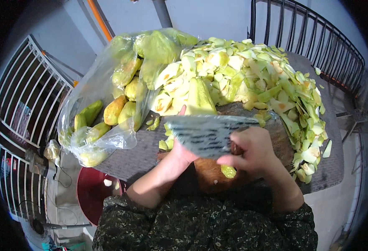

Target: The person slices green papayas using a large cleaver, placing the sliced pieces into a red bucket.

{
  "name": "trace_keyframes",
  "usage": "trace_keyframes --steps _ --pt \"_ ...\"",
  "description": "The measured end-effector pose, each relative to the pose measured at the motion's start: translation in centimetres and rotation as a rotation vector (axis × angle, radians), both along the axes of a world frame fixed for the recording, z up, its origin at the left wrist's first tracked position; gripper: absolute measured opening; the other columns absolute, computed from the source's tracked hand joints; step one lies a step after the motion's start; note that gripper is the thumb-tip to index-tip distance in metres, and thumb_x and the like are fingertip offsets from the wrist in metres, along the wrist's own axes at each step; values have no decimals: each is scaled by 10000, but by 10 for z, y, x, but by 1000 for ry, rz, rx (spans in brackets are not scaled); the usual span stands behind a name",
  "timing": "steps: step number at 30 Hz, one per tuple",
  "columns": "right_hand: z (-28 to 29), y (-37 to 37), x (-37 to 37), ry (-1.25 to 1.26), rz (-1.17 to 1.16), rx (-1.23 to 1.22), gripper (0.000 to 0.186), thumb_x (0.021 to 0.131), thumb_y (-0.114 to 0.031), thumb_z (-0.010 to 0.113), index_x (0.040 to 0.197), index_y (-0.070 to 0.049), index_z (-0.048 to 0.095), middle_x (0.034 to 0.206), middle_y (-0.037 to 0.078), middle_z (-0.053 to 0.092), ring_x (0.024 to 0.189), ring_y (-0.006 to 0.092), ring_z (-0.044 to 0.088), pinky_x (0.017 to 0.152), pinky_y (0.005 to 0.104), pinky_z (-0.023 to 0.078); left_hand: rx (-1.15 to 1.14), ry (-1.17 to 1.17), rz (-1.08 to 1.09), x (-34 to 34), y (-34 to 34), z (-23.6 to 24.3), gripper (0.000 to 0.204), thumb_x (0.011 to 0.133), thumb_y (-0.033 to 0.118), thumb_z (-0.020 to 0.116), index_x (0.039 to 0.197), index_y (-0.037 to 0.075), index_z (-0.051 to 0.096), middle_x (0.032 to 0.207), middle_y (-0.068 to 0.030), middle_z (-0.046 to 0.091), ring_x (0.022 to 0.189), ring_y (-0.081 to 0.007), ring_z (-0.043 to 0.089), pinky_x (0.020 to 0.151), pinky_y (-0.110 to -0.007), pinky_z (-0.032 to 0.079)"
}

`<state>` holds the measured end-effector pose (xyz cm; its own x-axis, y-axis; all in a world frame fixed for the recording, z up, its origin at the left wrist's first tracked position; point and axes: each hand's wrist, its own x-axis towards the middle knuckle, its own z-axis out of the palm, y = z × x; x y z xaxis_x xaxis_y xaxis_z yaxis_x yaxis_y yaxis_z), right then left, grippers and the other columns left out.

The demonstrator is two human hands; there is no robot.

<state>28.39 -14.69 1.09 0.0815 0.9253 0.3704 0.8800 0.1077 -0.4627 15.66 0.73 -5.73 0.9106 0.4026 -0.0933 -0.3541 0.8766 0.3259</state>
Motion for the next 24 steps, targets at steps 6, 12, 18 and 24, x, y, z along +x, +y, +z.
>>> trace_keyframes --steps 6,12,18,24 --pt "-2 3 -11 -77 10 -34 477 652 -529 727 568 -97 542 529 72 555 528 287 592 522 371 458 -210 -225 -253 -7 0 1 679 853 615 424 1271 85 502 1199 -163 575 1054 -320 567 930 -474 441" --pt "6 1 -6 68 -67 -243 579 709 -635 630 628 -62 608 569 129 595 546 301 611 547 393 478 335 209 29 -14 -12 -7 611 910 571 376 1236 76 523 1197 -133 577 1057 -289 570 915 -455 471" --pt "-16 15 31 -74 -346 -1 614 748 -638 586 603 -41 595 516 135 548 516 315 585 519 408 457 234 19 -115 -5 -16 14 676 840 642 390 1201 82 500 1050 -168 586 953 -332 589 617 -460 550" --pt "-18 18 42 7 -449 -80 618 753 -625 590 581 -32 596 524 156 551 507 319 579 504 404 452 95 -16 -178 0 -12 10 689 842 640 373 1239 89 484 1129 -150 561 916 -323 579 598 -411 538"
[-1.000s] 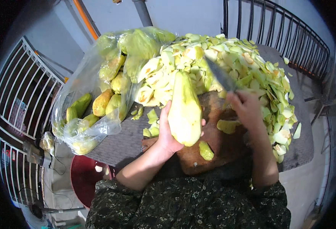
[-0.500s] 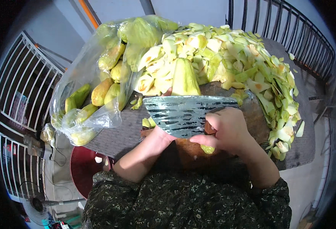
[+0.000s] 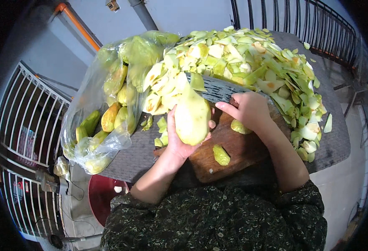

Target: The person slices green papayas using a large cleaver, placing the sliced pieces into a red bucket.

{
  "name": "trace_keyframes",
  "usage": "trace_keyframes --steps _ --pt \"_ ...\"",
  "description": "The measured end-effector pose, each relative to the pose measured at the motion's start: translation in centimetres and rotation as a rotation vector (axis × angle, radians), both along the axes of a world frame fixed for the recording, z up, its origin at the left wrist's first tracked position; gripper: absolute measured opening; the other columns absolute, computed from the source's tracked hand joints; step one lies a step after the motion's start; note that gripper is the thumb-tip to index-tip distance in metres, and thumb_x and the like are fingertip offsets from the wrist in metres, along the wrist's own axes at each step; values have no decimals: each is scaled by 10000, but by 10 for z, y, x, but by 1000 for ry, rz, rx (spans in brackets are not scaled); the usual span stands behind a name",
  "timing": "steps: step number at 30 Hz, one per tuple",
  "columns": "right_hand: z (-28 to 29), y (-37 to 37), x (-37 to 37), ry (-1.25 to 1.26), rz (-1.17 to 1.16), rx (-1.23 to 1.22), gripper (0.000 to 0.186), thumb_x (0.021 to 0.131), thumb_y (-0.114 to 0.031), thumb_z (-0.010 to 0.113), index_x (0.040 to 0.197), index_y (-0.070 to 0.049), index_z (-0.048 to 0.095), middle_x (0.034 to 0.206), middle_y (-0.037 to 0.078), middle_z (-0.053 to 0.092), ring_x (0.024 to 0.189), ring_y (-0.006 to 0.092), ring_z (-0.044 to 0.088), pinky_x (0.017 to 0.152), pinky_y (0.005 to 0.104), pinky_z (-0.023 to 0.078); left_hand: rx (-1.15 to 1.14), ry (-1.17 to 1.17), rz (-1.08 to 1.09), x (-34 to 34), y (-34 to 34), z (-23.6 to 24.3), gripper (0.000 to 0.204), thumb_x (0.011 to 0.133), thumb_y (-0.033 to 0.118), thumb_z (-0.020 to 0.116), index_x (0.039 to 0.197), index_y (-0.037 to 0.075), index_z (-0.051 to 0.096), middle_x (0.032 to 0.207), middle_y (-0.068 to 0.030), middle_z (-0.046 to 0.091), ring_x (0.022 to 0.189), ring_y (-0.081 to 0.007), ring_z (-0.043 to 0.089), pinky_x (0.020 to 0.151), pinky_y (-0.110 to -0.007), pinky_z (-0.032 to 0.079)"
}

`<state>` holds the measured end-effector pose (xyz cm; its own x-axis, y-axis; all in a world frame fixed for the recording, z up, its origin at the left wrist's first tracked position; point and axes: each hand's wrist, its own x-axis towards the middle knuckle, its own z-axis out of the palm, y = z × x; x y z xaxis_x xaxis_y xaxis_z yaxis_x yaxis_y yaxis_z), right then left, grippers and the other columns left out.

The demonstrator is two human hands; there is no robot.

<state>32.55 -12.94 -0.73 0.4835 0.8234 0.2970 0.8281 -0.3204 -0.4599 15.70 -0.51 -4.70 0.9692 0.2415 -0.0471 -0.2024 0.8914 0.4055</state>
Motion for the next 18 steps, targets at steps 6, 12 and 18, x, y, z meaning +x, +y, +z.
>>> trace_keyframes --steps 6,12,18 --pt "7 -10 -17 -14 125 50 682 752 -676 545 578 -19 597 535 164 558 521 330 585 521 421 455 71 132 -30 -2 -3 -4 731 816 657 385 1288 103 446 1171 -179 506 864 -337 548 627 -456 544" --pt "3 -15 63 104 -408 12 739 806 -708 444 696 -12 668 645 202 609 687 343 641 636 426 490 53 -145 -191 -3 -24 1 787 800 675 423 1361 127 356 1267 -188 420 872 -336 528 687 -460 544" --pt "27 -20 11 193 -126 12 692 770 -681 532 633 -10 625 573 168 577 553 320 594 539 398 449 -31 -148 -15 5 -1 -7 720 822 635 435 1289 87 442 1256 -158 483 1001 -303 544 812 -444 493"
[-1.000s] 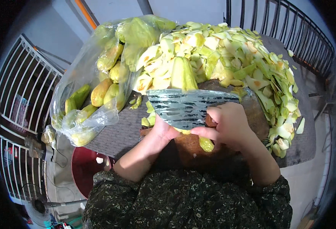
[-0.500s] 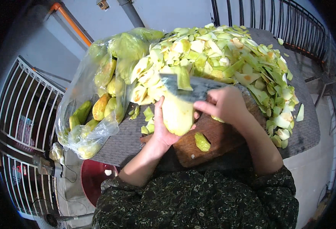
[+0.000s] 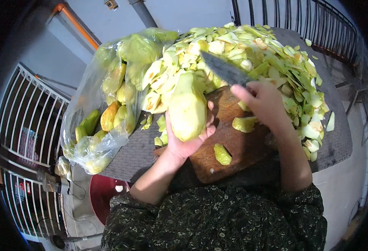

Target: The person slices green papayas using a large cleaver, placing the sliced pieces into a red bucket.

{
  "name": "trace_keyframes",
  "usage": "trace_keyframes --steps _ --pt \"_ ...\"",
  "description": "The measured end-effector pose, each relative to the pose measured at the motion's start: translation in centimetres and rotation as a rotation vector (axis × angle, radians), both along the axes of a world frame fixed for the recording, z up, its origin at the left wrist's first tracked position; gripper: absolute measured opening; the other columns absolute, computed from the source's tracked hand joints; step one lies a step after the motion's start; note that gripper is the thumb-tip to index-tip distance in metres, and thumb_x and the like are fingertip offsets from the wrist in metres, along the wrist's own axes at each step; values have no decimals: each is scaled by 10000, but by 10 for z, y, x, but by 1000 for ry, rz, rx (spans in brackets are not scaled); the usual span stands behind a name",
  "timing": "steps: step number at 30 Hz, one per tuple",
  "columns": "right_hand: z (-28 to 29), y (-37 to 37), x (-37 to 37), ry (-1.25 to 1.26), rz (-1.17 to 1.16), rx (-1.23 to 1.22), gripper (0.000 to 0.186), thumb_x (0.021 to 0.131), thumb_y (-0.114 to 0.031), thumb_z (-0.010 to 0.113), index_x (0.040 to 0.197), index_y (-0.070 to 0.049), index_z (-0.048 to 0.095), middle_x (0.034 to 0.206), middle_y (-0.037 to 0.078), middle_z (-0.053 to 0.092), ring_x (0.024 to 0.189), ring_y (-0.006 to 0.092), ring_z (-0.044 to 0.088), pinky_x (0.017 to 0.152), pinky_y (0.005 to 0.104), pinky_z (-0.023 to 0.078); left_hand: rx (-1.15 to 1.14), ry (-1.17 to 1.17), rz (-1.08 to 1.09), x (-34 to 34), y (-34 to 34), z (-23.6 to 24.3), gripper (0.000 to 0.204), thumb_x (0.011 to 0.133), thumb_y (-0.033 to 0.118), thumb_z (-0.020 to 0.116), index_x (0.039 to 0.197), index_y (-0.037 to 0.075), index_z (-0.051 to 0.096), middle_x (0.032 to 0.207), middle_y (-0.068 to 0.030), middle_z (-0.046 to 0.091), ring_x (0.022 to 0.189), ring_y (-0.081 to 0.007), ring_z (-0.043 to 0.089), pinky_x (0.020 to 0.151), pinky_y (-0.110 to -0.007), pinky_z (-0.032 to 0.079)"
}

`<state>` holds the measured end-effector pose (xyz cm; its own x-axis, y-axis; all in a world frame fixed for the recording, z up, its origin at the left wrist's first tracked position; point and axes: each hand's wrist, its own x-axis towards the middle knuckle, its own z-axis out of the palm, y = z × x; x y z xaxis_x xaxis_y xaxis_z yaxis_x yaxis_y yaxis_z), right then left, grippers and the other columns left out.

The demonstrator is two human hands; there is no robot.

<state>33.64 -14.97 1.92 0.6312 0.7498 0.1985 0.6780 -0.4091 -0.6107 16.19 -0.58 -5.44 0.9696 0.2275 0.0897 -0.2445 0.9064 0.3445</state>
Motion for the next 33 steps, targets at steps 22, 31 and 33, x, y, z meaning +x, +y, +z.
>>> trace_keyframes --steps 22,31,33 --pt "-21 18 -27 -360 253 -134 687 743 -712 526 596 -46 605 555 140 583 527 326 600 528 421 468 113 181 120 -10 14 3 793 805 699 393 1328 103 407 1204 -155 541 1012 -329 572 747 -457 526" --pt "-27 5 39 -7 -128 102 667 802 -658 513 666 -12 605 593 155 571 584 316 585 569 410 440 75 155 19 -9 0 16 834 780 730 392 1319 93 414 1185 -205 528 892 -321 611 666 -461 558" --pt "-24 5 22 15 42 109 651 785 -649 544 637 -17 584 577 150 558 562 322 574 544 401 434 52 130 8 -6 8 9 807 797 721 378 1311 100 420 1199 -186 532 925 -312 615 713 -483 551"
